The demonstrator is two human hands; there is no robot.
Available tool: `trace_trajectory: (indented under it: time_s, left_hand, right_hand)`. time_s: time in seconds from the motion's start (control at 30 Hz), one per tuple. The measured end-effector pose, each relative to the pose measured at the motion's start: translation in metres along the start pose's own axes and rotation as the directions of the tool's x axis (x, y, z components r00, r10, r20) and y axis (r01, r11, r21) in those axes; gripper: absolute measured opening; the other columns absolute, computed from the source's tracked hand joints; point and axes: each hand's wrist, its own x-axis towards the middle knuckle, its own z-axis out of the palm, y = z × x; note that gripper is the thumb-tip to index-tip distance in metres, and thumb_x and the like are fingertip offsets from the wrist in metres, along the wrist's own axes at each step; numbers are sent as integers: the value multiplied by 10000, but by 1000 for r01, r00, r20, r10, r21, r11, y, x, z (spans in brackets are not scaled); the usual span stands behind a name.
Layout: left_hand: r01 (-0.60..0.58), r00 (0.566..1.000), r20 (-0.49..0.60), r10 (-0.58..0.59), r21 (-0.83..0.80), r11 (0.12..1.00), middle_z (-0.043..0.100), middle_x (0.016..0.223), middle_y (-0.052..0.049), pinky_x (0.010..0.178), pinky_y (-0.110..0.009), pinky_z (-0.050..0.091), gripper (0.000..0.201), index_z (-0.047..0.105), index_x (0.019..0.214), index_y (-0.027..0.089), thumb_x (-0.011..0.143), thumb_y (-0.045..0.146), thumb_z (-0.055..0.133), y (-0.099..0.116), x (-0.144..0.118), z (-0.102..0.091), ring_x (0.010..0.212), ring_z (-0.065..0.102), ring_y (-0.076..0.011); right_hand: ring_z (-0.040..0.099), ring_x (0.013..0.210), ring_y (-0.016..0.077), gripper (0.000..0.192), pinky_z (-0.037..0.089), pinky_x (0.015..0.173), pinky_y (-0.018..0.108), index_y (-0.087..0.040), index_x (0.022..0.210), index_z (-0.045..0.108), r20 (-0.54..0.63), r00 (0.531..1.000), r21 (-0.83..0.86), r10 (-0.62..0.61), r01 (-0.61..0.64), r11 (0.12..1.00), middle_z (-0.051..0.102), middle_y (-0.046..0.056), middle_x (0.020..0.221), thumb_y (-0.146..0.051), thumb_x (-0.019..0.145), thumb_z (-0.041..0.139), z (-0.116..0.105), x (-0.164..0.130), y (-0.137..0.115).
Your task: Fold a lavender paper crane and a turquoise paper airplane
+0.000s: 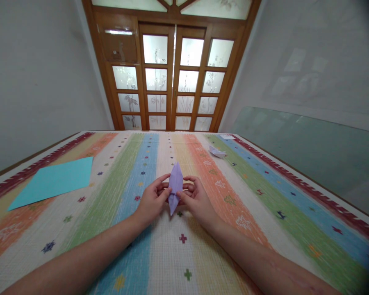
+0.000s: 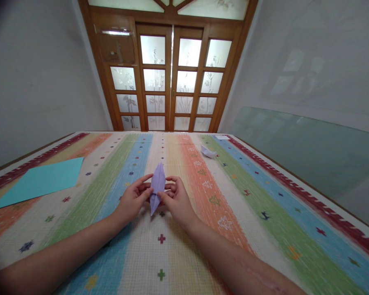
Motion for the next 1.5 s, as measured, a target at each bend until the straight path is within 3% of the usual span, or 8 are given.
trace_trajectory:
  time_s: [0.27, 0.43, 0.67, 0.87, 1.03, 1.13, 1.27, 1.5]
  left_hand:
    - [70, 992, -103, -66, 35, 997, 704, 969, -78, 594, -232, 542, 333, 667, 984, 144, 741, 336, 788, 0, 3, -2, 755, 666, -160]
    - [170, 985, -8, -170, -58, 984, 704, 988, -94, 596, -243, 545, 434, 661, 1074, 145, 723, 348, 814, 0, 3, -4, 712, 655, -143]
    - [152, 987, -40, -153, -28, 988, 708, 1064, -110, 608, -247, 537, 412, 687, 1080, 148, 735, 344, 793, 2, 3, -3, 761, 663, -158]
    - [157, 986, -47, -157, -10, 988, 718, 797, -48, 640, -258, 529, 196, 728, 903, 146, 746, 263, 722, -1, 3, -5, 663, 652, -141]
    - [179, 982, -50, -181, -37, 983, 719, 794, -63, 653, -297, 561, 152, 703, 816, 152, 741, 282, 725, -2, 2, -5, 693, 682, -179]
    - [184, 981, -43, -191, -133, 974, 734, 924, -82, 668, -309, 575, 301, 679, 995, 158, 742, 306, 749, 2, 1, -4, 752, 703, -198]
    - [221, 971, -51, -235, -192, 956, 729, 1040, -116, 666, -318, 579, 654, 481, 1349, 181, 795, 400, 751, 5, 1, -2, 747, 711, -195]
    - [281, 960, 41, -278, -126, 951, 738, 896, -87, 643, -245, 547, 393, 700, 962, 119, 732, 409, 832, -1, 4, -4, 722, 694, -162]
  right_hand:
    - [690, 684, 156, 538, 603, 609, 328, -278, 1150, 439, -9, 1000, -24, -14, 14, 1000, 643, 17, 1000, -363, 755, 794, -3, 1, 4]
    - [680, 669, 147, 529, 594, 588, 310, -278, 1158, 449, 5, 1000, -36, -17, 17, 999, 641, 18, 1004, -361, 761, 789, -5, 2, 5]
    - [682, 687, 153, 570, 585, 558, 301, -292, 1249, 472, 28, 999, -70, -20, 22, 997, 637, 40, 1080, -333, 772, 781, -5, 1, 7]
    - [660, 612, 153, 140, 543, 576, 297, -240, 961, 660, 80, 997, -188, -6, 21, 982, 672, -8, 778, -277, 829, 689, -7, 0, 10]
    - [669, 827, 174, 101, 538, 716, 319, -235, 778, 754, 38, 993, -284, -110, 117, 952, 685, 36, 967, -201, 781, 659, -9, 1, 9]
    - [662, 917, 191, 163, 523, 822, 350, -245, 798, 780, 33, 988, -358, -151, 153, 921, 690, 48, 990, -171, 776, 637, -10, 0, 6]
    - [644, 1008, 202, 217, 500, 915, 376, -251, 837, 793, 30, 974, -432, -225, 216, 875, 680, 61, 1045, -148, 795, 607, -11, -2, 3]
    - [641, 987, 197, 279, 515, 878, 371, -269, 913, 802, 102, 952, -505, -290, 300, 809, 654, 64, 1046, -134, 820, 577, -8, -4, 0]
